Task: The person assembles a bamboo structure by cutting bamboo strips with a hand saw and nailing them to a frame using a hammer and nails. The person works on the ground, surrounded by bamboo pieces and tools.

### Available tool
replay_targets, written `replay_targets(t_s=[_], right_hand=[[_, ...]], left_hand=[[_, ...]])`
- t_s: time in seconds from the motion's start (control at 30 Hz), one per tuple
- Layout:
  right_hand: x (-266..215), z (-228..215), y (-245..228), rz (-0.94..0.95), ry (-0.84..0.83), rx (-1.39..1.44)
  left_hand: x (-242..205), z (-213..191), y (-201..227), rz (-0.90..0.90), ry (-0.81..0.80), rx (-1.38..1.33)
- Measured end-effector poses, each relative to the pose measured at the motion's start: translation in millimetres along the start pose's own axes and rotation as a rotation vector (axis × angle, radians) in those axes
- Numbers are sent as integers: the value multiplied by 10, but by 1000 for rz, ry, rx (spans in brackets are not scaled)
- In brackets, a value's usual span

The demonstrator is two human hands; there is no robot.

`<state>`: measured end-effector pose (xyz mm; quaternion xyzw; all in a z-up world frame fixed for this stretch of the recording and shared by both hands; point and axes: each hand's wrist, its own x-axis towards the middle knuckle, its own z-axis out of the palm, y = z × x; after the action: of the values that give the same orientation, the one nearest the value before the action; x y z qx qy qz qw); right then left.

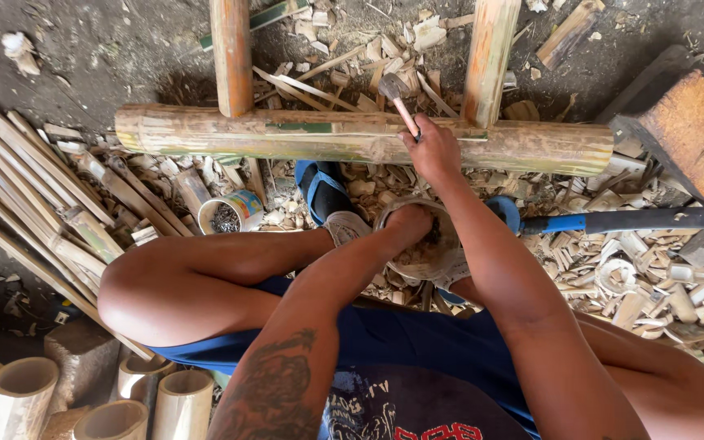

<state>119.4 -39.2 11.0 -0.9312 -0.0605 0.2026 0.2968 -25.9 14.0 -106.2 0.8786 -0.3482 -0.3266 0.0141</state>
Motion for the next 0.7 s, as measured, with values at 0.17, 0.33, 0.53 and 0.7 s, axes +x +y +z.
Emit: replay_targets(t_s=[0.17, 0.33, 0.53, 0.7], right_hand=[[-47, 47, 35, -75, 88, 7], [-71, 132, 6, 5, 66, 94], [-103, 124, 10, 39, 74, 107], [-99, 165, 10, 5, 110, 45]], left_hand=[[-579, -594, 25, 76, -120, -166], [-1110, -1111, -727, 76, 394, -709], [-889, -1357, -1601, -380, 1055, -788], [-758, -1216, -1649, -347, 1179, -1104]])
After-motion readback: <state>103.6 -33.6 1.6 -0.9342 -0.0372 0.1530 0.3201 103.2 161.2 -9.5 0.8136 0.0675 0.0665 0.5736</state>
